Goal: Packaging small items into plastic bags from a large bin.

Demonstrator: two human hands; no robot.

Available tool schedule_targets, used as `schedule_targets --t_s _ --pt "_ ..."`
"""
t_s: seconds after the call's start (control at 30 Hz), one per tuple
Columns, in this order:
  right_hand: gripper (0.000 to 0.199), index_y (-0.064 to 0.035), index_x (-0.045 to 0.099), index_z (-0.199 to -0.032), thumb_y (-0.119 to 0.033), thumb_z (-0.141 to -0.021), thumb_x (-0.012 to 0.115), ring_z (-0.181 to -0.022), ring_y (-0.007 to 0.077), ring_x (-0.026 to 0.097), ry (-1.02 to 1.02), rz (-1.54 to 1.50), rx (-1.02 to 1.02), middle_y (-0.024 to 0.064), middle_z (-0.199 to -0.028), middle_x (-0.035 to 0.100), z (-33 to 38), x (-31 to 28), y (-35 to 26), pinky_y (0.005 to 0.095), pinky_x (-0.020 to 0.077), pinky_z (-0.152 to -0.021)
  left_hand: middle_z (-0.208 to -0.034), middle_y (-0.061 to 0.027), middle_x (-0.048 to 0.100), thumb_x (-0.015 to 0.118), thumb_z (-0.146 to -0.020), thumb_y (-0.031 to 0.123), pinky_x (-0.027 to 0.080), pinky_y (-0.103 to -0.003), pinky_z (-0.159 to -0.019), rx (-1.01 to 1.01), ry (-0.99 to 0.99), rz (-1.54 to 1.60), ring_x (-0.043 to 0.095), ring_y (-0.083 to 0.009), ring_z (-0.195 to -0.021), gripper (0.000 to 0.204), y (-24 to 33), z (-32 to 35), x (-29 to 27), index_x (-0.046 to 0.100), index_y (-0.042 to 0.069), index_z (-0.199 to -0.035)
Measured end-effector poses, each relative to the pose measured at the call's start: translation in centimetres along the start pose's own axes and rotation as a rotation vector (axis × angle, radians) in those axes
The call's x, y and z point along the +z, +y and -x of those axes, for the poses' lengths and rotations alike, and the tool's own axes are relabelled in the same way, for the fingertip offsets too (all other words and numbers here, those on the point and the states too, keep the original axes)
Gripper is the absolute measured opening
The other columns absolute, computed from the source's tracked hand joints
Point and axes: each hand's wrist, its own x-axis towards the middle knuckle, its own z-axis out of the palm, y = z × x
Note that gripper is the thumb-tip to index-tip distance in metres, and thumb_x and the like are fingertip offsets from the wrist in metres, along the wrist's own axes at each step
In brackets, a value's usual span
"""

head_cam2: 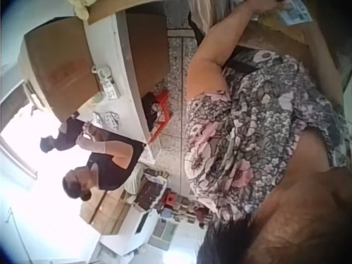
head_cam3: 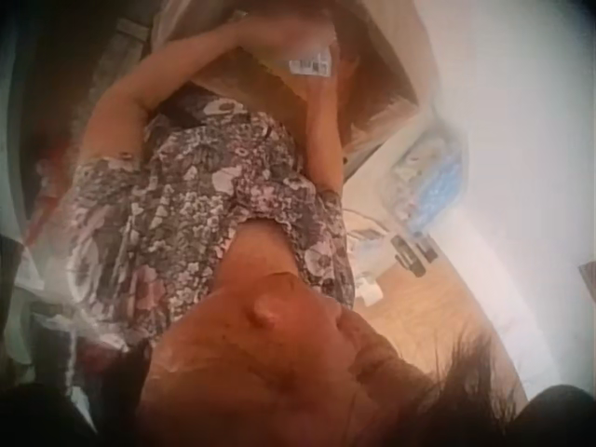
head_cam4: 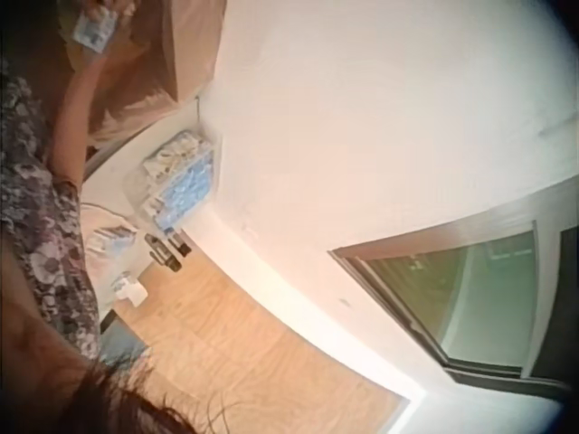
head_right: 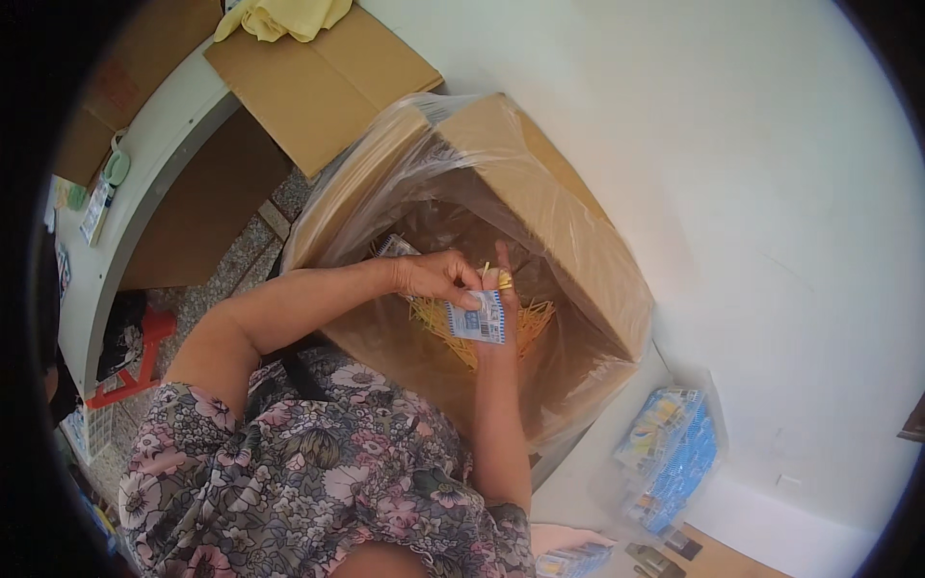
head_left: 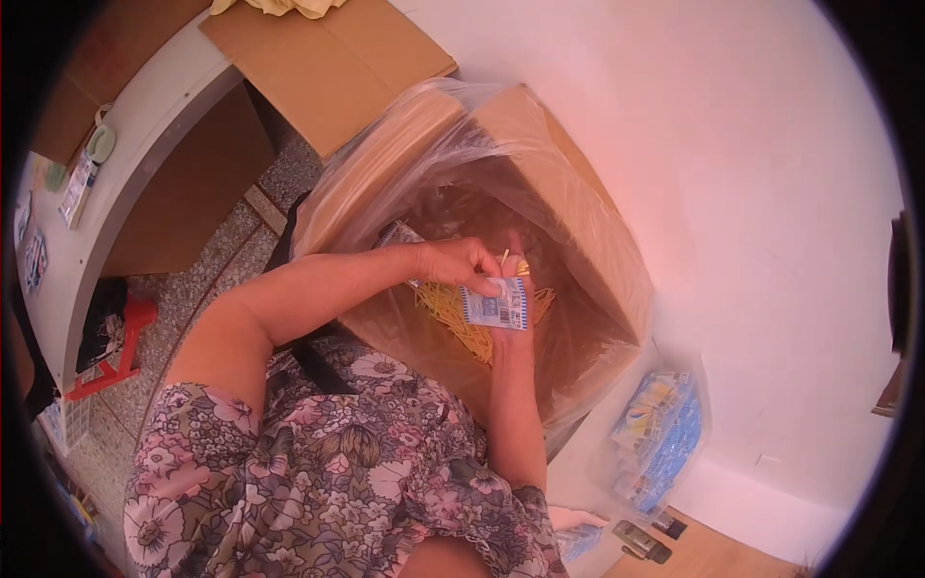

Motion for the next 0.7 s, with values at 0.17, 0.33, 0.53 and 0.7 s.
schedule_targets --t_s 0.17,0.33,0.53,0.7 --pt "0.047 -0.0062 0.041 -0.129 -0.025 -0.088 0.055 -0.080 0.0118 0.055 0.083 0.148 0.004 0.0009 -0.084 0.055 0.9 0.9 -0.8 0.0267 0.0451 -0.076 -0.075 -0.0013 0.063 0.064 -0.079 0.011 0.046 -0.025 -0.065 -0.015 0.003 -0.045 0.056 -0.0064 -0.070 0.014 0.6 0.2 0.5 0.066 -0.001 -0.085" --pt "0.017 -0.0015 0.056 -0.088 -0.018 -0.086 0.060 -0.070 0.0113 0.054 0.260 1.322 -0.208 0.0042 -0.078 0.058 1.2 2.7 -3.6 0.0263 0.0430 -0.065 -0.068 -0.0019 0.060 0.063 -0.077 0.008 0.045 -0.027 -0.059 0.042 -0.007 -0.275 0.053 -0.0067 -0.064 0.009 0.0 -0.2 0.6 0.062 -0.002 -0.077" --pt "0.028 -0.0006 0.056 -0.078 -0.027 -0.082 0.062 -0.059 0.0174 0.051 0.365 1.282 -0.348 0.0110 -0.065 0.057 0.9 4.0 -2.8 0.0325 0.0428 -0.058 -0.064 -0.0010 0.057 0.062 -0.076 0.006 0.043 -0.028 -0.056 0.231 0.014 -0.428 0.052 -0.0073 -0.062 0.009 -0.6 -0.7 0.4 0.059 -0.003 -0.073" --pt "0.026 -0.0019 0.059 -0.086 -0.028 -0.081 0.060 -0.059 0.0232 0.054 0.499 1.402 -0.234 0.0167 -0.068 0.058 1.1 -0.7 -3.3 0.0366 0.0433 -0.059 -0.068 -0.0025 0.053 0.060 -0.080 0.007 0.040 -0.027 -0.059 0.006 -0.186 -0.439 0.048 -0.0066 -0.067 0.011 0.3 -0.6 -1.4 0.057 -0.003 -0.078"
